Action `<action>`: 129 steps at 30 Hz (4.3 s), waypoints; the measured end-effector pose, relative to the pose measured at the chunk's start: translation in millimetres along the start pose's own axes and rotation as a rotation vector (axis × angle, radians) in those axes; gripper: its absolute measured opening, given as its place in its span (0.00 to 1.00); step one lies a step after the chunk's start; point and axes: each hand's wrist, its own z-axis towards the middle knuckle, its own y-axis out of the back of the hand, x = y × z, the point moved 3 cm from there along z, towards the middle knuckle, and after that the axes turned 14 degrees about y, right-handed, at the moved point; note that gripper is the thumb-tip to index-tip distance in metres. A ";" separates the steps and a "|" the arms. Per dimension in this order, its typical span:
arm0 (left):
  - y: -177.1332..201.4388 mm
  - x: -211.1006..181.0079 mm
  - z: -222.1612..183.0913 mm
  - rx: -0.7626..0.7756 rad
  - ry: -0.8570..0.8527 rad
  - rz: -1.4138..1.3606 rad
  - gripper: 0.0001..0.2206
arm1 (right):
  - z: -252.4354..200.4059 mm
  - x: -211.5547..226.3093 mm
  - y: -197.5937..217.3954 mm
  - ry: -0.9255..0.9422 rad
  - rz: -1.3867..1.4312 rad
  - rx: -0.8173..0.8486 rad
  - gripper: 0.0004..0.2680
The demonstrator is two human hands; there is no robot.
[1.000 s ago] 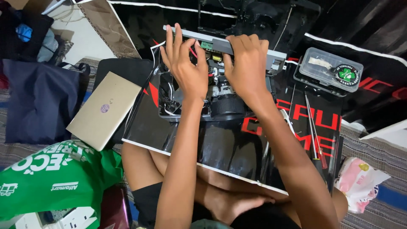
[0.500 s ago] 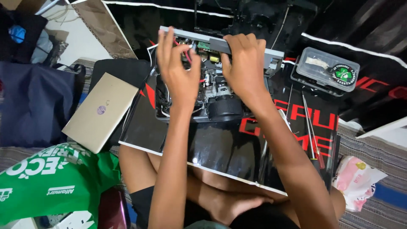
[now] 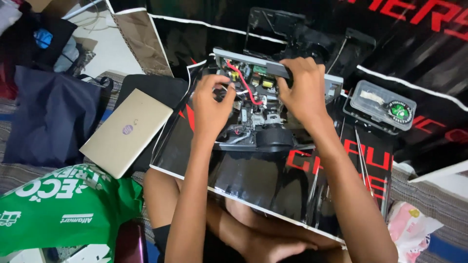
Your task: Disassembling an electronic device to remove the internal motherboard, involving unscrewing fasteners and disconnecting wire harnesses.
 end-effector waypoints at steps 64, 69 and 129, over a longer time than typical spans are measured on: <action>-62.4 -17.4 18.2 -0.264 -0.194 0.186 0.10 | 39.2 26.8 17.9 0.008 0.070 -0.155 0.09; -61.1 -27.5 15.7 -0.168 -0.200 0.144 0.05 | 33.4 22.8 13.5 0.004 0.098 -0.209 0.10; -47.8 2.1 12.8 0.034 -0.328 0.138 0.14 | 26.7 9.4 -10.8 -0.079 0.055 -0.073 0.10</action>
